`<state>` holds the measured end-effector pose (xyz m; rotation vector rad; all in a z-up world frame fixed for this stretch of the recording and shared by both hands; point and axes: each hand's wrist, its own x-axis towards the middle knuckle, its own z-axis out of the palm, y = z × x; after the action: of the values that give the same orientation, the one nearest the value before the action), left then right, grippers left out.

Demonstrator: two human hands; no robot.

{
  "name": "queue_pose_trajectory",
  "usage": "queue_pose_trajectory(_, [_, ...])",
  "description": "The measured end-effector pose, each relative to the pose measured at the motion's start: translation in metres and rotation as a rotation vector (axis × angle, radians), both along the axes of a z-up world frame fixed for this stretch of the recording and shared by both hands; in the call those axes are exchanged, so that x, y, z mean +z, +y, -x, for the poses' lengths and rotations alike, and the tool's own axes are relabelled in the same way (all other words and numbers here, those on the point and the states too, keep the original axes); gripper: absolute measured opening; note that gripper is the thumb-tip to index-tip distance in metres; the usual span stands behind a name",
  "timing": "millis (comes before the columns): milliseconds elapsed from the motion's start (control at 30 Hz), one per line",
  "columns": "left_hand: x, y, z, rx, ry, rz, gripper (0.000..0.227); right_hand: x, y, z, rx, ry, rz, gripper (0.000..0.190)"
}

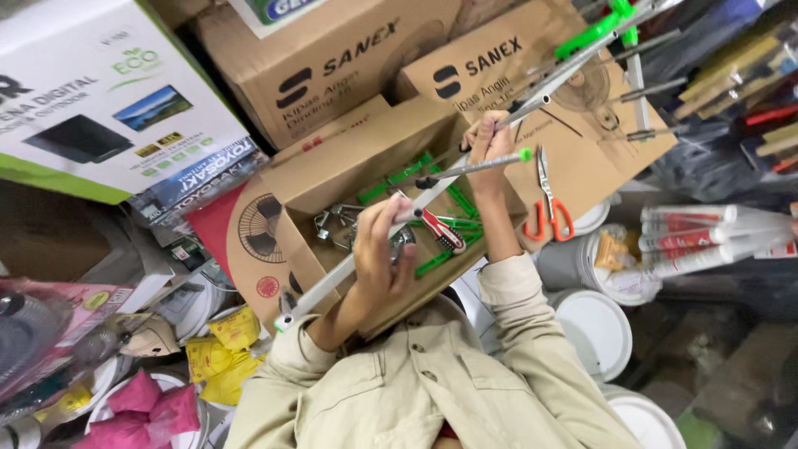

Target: The person assembles a TV antenna by fitting metal rods into the central frame over a cardboard box.

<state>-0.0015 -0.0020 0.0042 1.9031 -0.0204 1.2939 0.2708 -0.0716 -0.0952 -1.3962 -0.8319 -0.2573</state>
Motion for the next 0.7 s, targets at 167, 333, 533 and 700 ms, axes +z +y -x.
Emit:
queue_pose_trajectory(167, [-0.051, -0.011, 0.070, 0.065, -0.063, -0.246, 0.050, 0.010, -0.001, -0.012, 0.012, 0.038, -0.041, 0.026])
queue_pose_trajectory(333, [-0.049, 0.026, 0.121, 0.691, -0.403, -0.263, 0.057, 0.033, -0.014, -0.006, 0.049, -0.011, -0.111, 0.024])
queue_pose_trajectory(533, [0.014, 0.055, 0.118, 0.229, 0.294, 0.053, 0.042, 0.053, -0.017, -0.009, 0.048, -0.031, -0.139, 0.025])
queue_pose_trajectory(700, [-0.017, 0.061, 0.119, 0.164, 0.206, 0.063, 0.022, 0.052, -0.018, -0.011, 0.029, -0.039, -0.149, 0.026])
